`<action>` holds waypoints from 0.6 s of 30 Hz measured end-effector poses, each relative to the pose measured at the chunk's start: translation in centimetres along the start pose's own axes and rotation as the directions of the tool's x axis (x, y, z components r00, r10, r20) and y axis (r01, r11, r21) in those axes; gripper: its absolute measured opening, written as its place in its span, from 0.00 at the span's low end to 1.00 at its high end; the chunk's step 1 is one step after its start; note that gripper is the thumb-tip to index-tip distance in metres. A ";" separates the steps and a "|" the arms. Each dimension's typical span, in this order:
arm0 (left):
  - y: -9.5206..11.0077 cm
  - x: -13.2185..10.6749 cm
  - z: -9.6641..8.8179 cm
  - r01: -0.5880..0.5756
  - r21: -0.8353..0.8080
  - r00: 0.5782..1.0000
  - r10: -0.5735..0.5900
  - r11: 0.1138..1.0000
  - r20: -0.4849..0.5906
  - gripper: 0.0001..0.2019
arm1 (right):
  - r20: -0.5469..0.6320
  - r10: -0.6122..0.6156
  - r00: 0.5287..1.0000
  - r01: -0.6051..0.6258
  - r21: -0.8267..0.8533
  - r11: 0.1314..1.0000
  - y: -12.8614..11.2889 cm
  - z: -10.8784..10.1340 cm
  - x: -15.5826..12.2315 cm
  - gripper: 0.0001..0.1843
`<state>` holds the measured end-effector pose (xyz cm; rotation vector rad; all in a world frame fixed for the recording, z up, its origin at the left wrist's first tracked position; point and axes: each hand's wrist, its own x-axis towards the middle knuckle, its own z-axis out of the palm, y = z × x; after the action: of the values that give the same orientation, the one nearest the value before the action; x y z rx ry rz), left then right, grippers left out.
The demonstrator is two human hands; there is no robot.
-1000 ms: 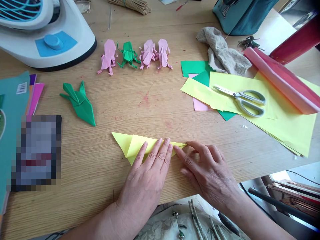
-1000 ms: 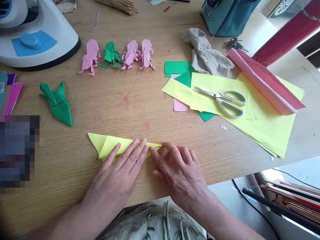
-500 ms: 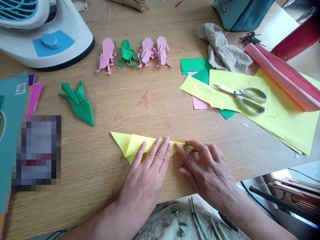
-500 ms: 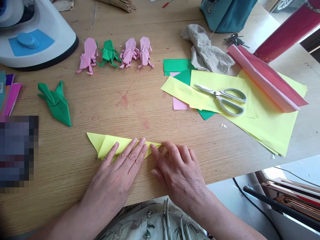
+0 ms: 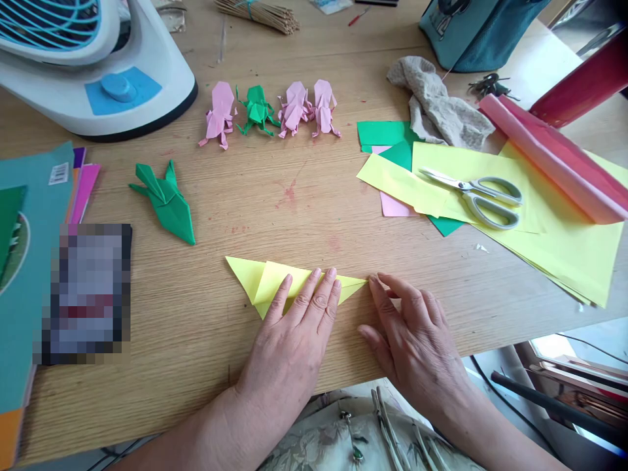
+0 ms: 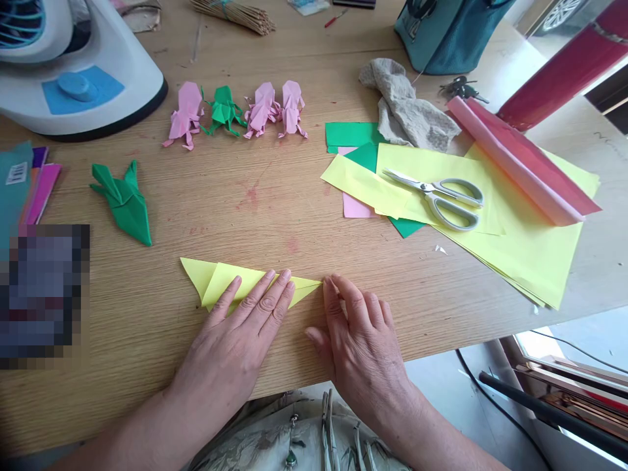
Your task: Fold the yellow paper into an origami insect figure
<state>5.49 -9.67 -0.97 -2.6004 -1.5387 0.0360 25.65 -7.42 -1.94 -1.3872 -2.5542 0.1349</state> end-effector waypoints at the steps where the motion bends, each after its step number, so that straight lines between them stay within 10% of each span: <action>1: 0.0 0.0 0.0 0.000 0.000 1.000 0.000 1.000 0.000 0.27 | -0.005 -0.009 1.000 0.009 -0.001 1.000 0.0 0.0 0.1 0.33; 18: -0.2 -0.4 -0.3 -0.003 0.001 0.999 0.003 1.000 0.031 0.27 | 0.041 -0.210 0.977 0.204 0.112 0.972 -0.2 0.3 1.0 0.26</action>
<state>5.13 -9.94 -0.69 -2.6133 -1.5443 0.0787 24.86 -6.71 -2.07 -1.0852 -2.6718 0.2715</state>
